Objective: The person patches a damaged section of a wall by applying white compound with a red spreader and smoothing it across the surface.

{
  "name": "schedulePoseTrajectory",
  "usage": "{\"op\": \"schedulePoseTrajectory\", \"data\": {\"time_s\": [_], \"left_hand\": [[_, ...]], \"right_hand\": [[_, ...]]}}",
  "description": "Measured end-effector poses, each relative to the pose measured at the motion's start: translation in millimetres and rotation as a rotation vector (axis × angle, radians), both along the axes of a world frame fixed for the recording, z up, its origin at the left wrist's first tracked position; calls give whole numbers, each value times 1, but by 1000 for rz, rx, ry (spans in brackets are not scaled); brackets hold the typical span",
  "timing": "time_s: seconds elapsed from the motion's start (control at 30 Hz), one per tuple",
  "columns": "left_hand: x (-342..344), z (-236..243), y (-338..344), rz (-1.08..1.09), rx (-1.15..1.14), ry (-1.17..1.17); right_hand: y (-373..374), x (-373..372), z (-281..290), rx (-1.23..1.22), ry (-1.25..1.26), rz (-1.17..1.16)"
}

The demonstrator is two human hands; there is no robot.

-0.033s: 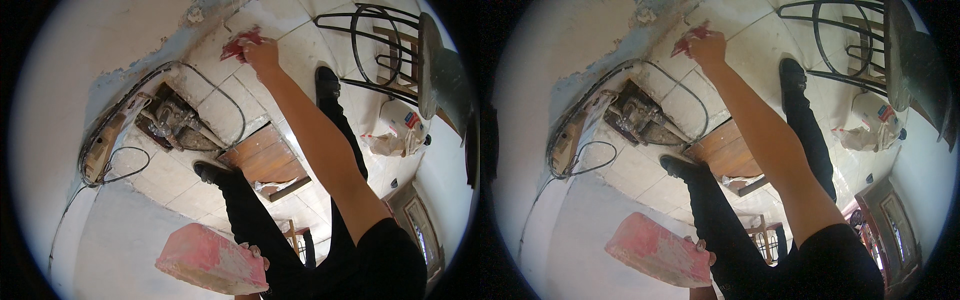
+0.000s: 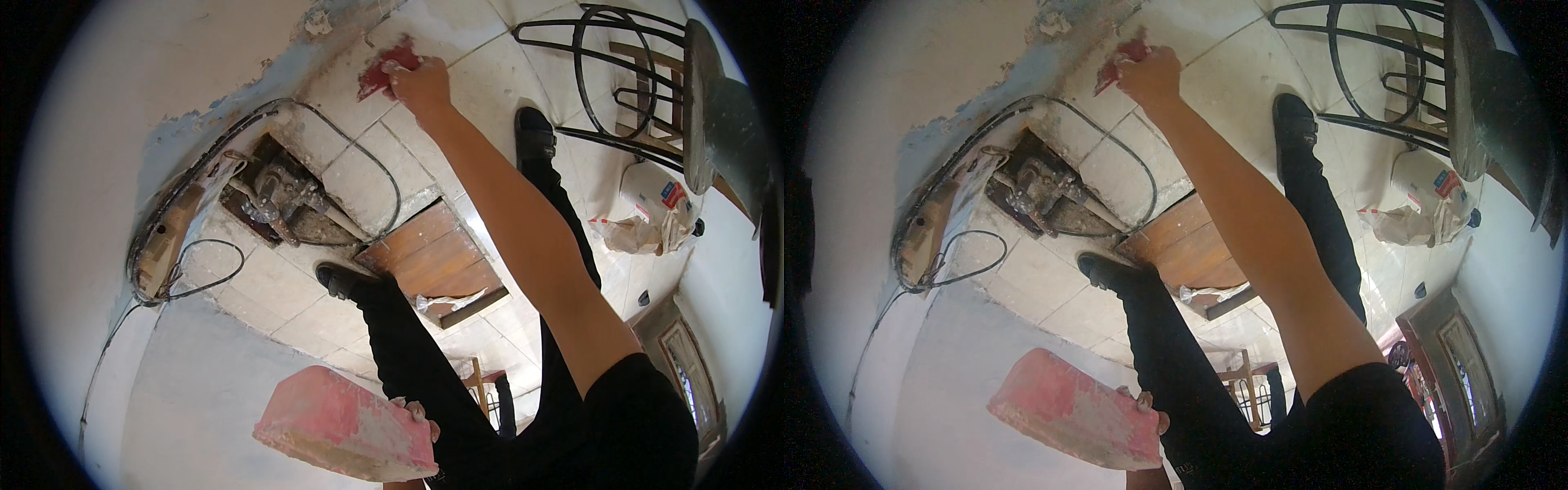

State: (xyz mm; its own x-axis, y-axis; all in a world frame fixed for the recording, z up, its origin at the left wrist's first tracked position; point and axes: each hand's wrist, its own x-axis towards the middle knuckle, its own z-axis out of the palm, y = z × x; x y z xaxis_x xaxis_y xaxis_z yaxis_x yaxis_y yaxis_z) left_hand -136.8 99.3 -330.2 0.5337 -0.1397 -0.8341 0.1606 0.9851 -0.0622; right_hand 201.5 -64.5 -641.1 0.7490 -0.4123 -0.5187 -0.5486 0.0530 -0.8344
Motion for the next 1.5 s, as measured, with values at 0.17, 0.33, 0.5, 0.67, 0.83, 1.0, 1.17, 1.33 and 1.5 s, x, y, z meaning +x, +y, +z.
{"op": "schedulePoseTrajectory", "data": {"time_s": [0.17, 0.33, 0.5, 0.67, 0.83, 1.0, 1.17, 1.33, 1.5], "left_hand": [[-29, -6, 14, -49, 7, 10], [3, -4, 4, -164, -47, -100], [18, 4, -6, 160, -70, 36], [-20, -10, 9, 19, -118, -94], [-22, -8, 10, 24, -112, -123], [-24, -9, 11, 50, -104, -129], [-32, -14, 21, 99, -116, -200], [-16, -10, 7, -8, -81, -99], [-18, -10, 8, 1, -62, -63]], "right_hand": [[19, 29, -7, 186, 26, 98], [19, 33, 2, 119, -227, 216], [28, 40, 34, 439, -252, 90], [16, 45, 54, 160, -419, 362], [43, 39, 95, 798, -477, -30], [26, 29, 112, 674, -513, 10], [-12, -2, 92, 178, -375, -94], [30, -5, 58, -396, -169, -7], [99, 22, 53, -530, -57, -135]]}}
